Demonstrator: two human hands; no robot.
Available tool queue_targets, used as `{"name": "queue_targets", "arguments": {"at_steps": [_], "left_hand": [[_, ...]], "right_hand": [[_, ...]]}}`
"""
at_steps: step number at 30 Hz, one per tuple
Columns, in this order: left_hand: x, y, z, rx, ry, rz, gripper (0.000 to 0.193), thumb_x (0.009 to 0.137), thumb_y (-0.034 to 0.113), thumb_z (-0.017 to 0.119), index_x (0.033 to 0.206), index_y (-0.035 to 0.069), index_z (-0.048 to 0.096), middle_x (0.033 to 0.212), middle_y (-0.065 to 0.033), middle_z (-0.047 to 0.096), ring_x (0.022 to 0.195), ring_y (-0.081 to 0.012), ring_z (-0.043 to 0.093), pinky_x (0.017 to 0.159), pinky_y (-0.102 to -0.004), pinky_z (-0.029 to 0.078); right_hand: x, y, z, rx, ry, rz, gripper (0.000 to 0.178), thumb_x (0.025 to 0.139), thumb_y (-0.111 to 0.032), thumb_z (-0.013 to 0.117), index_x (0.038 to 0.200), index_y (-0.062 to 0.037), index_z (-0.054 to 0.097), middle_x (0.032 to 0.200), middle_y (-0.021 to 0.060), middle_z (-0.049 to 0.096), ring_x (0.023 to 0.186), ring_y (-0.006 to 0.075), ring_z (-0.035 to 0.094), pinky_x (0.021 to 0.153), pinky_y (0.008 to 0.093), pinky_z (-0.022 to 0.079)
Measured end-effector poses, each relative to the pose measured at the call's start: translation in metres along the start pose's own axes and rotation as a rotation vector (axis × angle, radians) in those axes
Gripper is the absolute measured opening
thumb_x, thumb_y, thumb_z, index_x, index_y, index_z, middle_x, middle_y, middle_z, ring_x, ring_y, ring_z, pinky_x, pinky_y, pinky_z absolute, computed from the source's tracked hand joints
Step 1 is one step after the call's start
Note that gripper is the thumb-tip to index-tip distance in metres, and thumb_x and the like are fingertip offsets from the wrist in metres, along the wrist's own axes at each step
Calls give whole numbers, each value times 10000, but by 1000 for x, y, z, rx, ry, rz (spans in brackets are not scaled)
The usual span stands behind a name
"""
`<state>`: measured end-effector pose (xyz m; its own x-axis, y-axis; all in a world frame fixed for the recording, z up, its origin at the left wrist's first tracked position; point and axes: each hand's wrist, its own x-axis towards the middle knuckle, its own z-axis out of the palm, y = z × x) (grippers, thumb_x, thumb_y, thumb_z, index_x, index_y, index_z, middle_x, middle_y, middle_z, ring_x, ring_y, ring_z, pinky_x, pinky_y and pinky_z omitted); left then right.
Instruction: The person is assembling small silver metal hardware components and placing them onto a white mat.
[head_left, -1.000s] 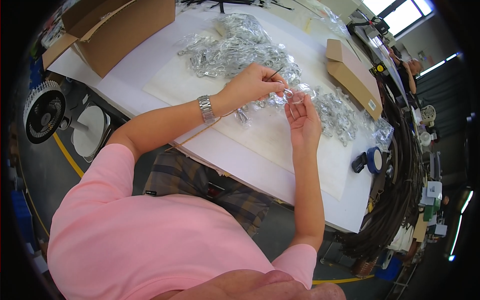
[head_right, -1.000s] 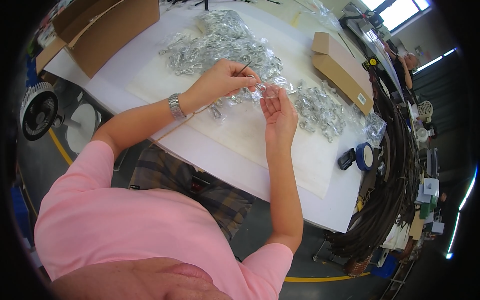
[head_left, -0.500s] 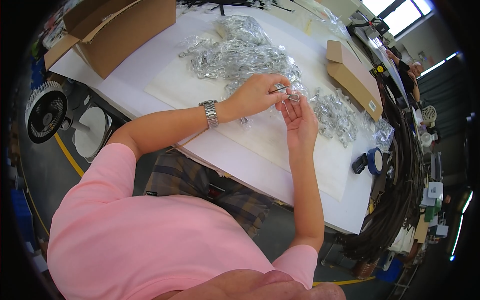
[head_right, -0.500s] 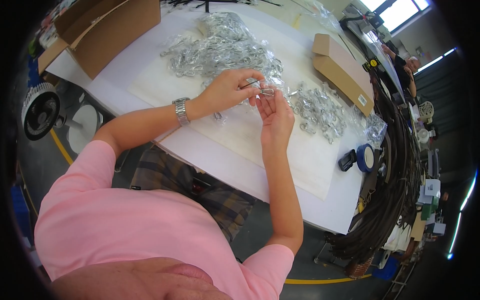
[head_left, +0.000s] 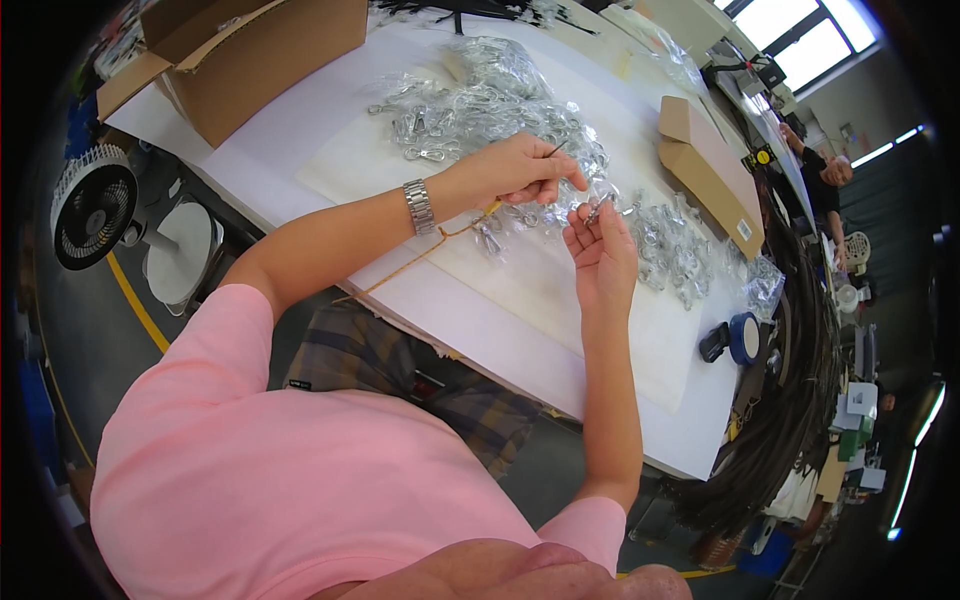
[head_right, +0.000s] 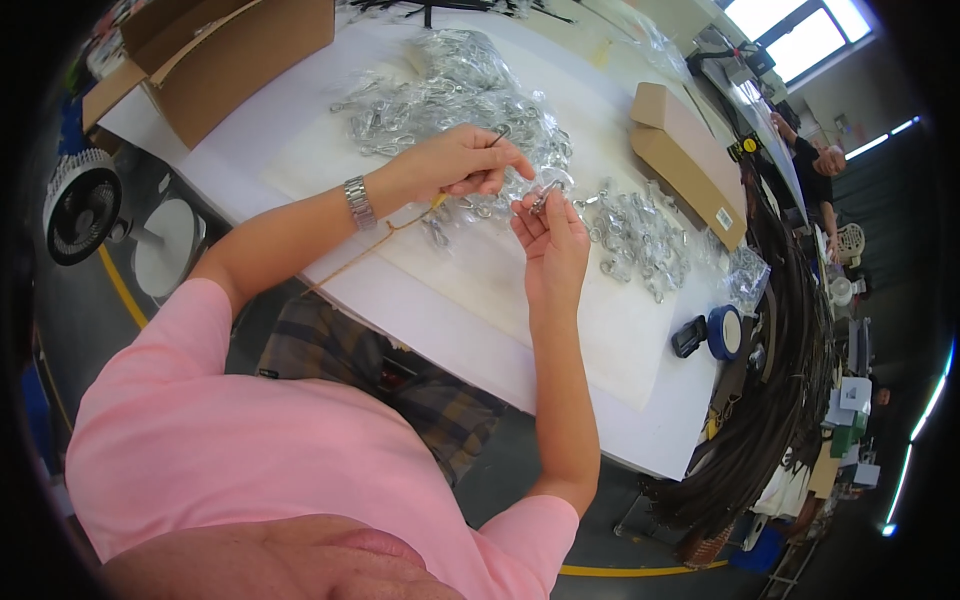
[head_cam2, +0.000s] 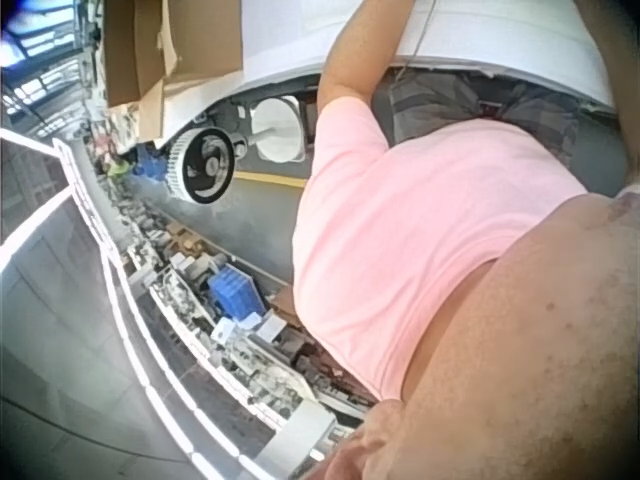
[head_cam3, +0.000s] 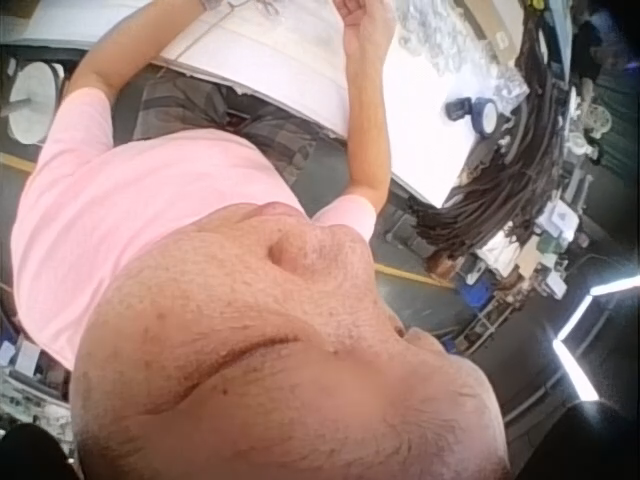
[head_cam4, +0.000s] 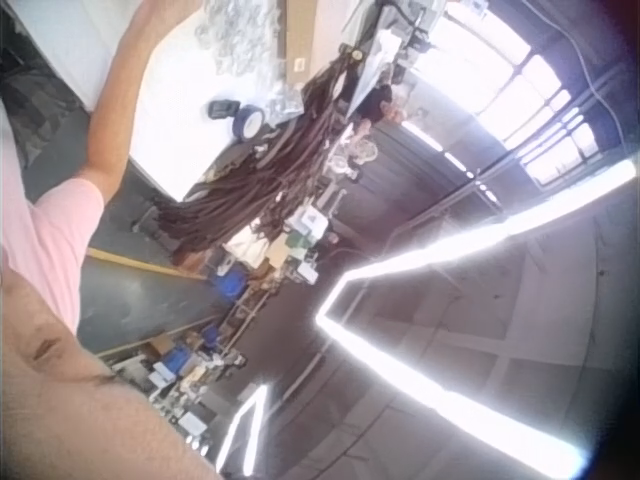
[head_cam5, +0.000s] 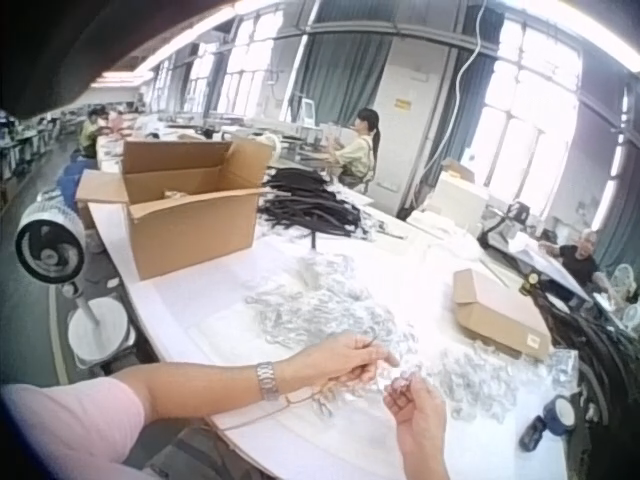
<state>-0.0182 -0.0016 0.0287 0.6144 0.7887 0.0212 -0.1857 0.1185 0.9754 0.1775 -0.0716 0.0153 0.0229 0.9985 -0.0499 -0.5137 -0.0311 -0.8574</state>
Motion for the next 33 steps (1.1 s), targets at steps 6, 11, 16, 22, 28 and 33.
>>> {"name": "queue_targets", "arguments": {"at_steps": [6, 11, 16, 22, 28, 33], "left_hand": [[0, -3, 9, -3, -123, 56, 233, 991, 247, 693, 940, 22, 667, 767, -10, 651, 472, -2, 382, 403, -206, 218], [-2, -1, 4, -36, -113, 56, 214, 983, 217, 701, 922, 22, 638, 751, -6, 634, 488, -5, 370, 420, -200, 218], [2, 0, -1, -134, -224, -15, 183, 968, 197, 720, 977, 22, 665, 678, 41, 544, 503, -12, 380, 432, -202, 229], [-4, -1, 10, 198, -15, 109, 158, 929, 171, 731, 923, 21, 682, 732, -5, 646, 554, -34, 455, 492, -226, 346], [-6, -3, 15, 317, 106, 290, 178, 911, 166, 730, 868, 6, 667, 744, -22, 677, 669, -87, 610, 657, -261, 483], [-8, 2, 21, 263, 2, 311, 153, 919, 143, 726, 871, 10, 670, 762, -17, 684, 698, -80, 632, 670, -251, 497]], "right_hand": [[-2, -2, -6, -85, -194, 114, 229, 1047, -234, 616, 1049, -11, 666, 850, 29, 657, 652, 93, 569, 588, 227, 461], [2, -2, -6, -92, -209, 169, 215, 1049, -210, 607, 1053, -1, 658, 825, 22, 629, 613, 80, 500, 560, 223, 406], [9, -3, -22, 209, -341, 225, 195, 1059, -169, 562, 1091, 7, 637, 820, 2, 592, 605, 53, 451, 559, 201, 359], [0, -2, -8, -366, -176, 100, 240, 1065, -203, 561, 1094, 14, 659, 844, 31, 650, 631, 72, 516, 591, 217, 424], [-7, -13, 11, -471, -232, 18, 298, 1056, -239, 583, 1071, 41, 683, 875, 91, 706, 645, 116, 590, 615, 253, 469], [1, -20, -13, -290, -348, 188, 326, 1050, -264, 594, 1169, 36, 637, 941, 90, 688, 701, 125, 601, 648, 254, 478]]}}
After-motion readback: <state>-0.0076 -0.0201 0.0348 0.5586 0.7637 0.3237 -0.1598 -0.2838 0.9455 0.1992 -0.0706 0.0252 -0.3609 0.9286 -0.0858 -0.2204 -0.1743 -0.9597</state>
